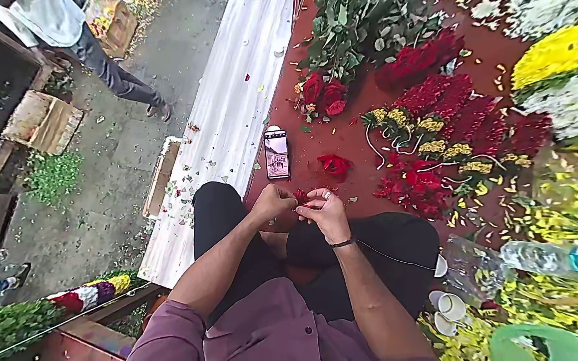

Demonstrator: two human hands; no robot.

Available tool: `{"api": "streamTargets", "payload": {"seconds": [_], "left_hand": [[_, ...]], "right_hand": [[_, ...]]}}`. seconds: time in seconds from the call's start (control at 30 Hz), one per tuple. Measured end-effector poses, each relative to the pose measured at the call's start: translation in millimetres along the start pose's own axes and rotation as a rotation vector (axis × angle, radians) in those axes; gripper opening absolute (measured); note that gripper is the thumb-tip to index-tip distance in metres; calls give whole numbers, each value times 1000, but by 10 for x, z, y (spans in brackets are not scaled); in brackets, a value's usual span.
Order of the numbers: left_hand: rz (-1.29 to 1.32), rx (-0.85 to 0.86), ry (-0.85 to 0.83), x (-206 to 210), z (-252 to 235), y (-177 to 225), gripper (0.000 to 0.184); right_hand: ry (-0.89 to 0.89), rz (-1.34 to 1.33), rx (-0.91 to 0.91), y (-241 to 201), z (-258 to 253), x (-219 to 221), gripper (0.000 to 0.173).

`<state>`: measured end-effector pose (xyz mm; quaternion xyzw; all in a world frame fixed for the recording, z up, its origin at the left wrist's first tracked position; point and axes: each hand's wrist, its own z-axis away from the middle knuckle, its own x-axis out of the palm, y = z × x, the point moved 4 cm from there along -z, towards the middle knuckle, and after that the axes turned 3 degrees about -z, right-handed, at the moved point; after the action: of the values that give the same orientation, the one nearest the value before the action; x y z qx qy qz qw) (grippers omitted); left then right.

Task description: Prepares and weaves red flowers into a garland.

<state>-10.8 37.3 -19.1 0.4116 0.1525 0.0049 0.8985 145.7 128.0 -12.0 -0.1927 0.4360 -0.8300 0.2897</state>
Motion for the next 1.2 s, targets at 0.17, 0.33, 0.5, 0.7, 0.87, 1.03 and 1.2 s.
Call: {"api": "streamTargets", "payload": {"seconds": [0.17, 0.33, 0.5, 0.7, 0.87, 1.03, 1.2], "left_hand": [[26, 110, -132, 18, 14, 60, 16], [-25, 191, -195, 14, 38, 95, 17], [21, 230, -193, -4, 51, 110, 13], [37, 156, -60, -66, 60, 75, 17], [38, 67, -12, -84, 30, 9, 22], [20, -45, 85, -171, 19, -128, 22], [-457, -35, -94, -48, 83, 53, 21]], "right_hand": [[64, 133, 4, 47, -117, -99, 57], [5, 171, 89, 25, -98, -182, 66], [-129, 119, 236, 70, -130, -290, 66], [-137, 206, 18, -19, -182, -438, 52], [-370, 247, 101, 86, -141, -357, 59], [-274, 422, -46, -45, -211, -488, 10], [-532, 268, -177, -91, -81, -298, 11]]}}
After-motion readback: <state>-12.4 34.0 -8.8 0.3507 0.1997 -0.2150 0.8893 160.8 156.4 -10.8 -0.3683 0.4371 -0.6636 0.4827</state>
